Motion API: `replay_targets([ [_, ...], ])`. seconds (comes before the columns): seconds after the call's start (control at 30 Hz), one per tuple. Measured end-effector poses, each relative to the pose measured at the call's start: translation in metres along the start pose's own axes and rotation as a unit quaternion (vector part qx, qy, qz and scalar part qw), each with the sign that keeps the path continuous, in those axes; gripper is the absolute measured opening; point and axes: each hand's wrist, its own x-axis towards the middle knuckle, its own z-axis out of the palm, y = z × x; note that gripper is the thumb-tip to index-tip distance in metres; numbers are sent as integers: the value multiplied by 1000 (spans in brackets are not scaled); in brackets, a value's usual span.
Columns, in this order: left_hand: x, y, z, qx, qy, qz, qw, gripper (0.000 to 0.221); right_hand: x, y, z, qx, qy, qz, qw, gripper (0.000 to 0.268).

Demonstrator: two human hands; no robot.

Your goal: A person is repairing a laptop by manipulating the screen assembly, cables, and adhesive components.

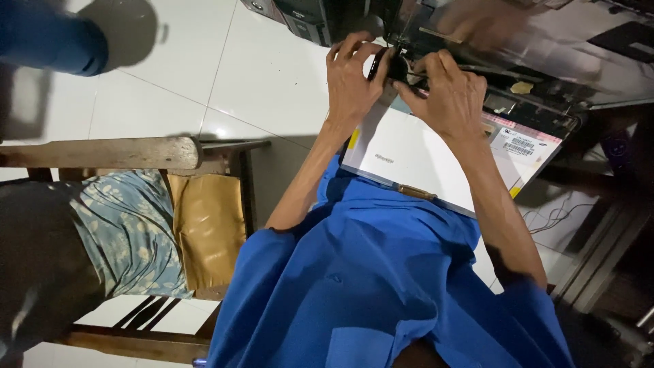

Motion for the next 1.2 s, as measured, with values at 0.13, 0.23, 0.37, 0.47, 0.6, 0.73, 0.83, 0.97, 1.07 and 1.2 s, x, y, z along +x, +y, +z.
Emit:
replay_targets([
  [0.13, 4, 9, -3, -5, -6, -10, 1000, 15, 8, -2, 0, -16, 54, -13, 998, 33],
  [0.23, -1, 10, -3, 20, -19, -16, 999, 16, 11, -6, -1, 5, 99, -31, 995, 14],
  [0.37, -9, 7, 6, 39, 1, -3, 999, 17, 10, -3, 6, 0, 120, -30, 992, 17],
  [0.47, -13, 8, 5, 37, 12, 11, 999, 16, 13, -4, 8, 1, 145, -44, 989, 16],
  [0.6, -11, 17, -2, 24, 68, 67, 995, 9, 12, -2, 14, -16, 157, -36, 987, 14],
  [0.73, -14, 12, 0, -8, 71, 59, 996, 13, 14, -2, 12, -33, 166, -45, 985, 12],
  [0.83, -17, 12, 1, -68, 40, -27, 997, 26, 16, -1, 11, 13, 173, -57, 983, 9],
  [0.97, -19, 6, 5, -42, 38, -1, 998, 22, 16, -1, 11, 10, 174, -60, 983, 6],
  [1.07, -19, 7, 3, -48, 39, -4, 998, 17, 15, -2, 13, 4, 172, -53, 984, 2],
  [1.2, -17, 10, -2, -73, 40, 2, 997, 15, 18, -5, 11, 8, 171, -52, 984, 5],
])
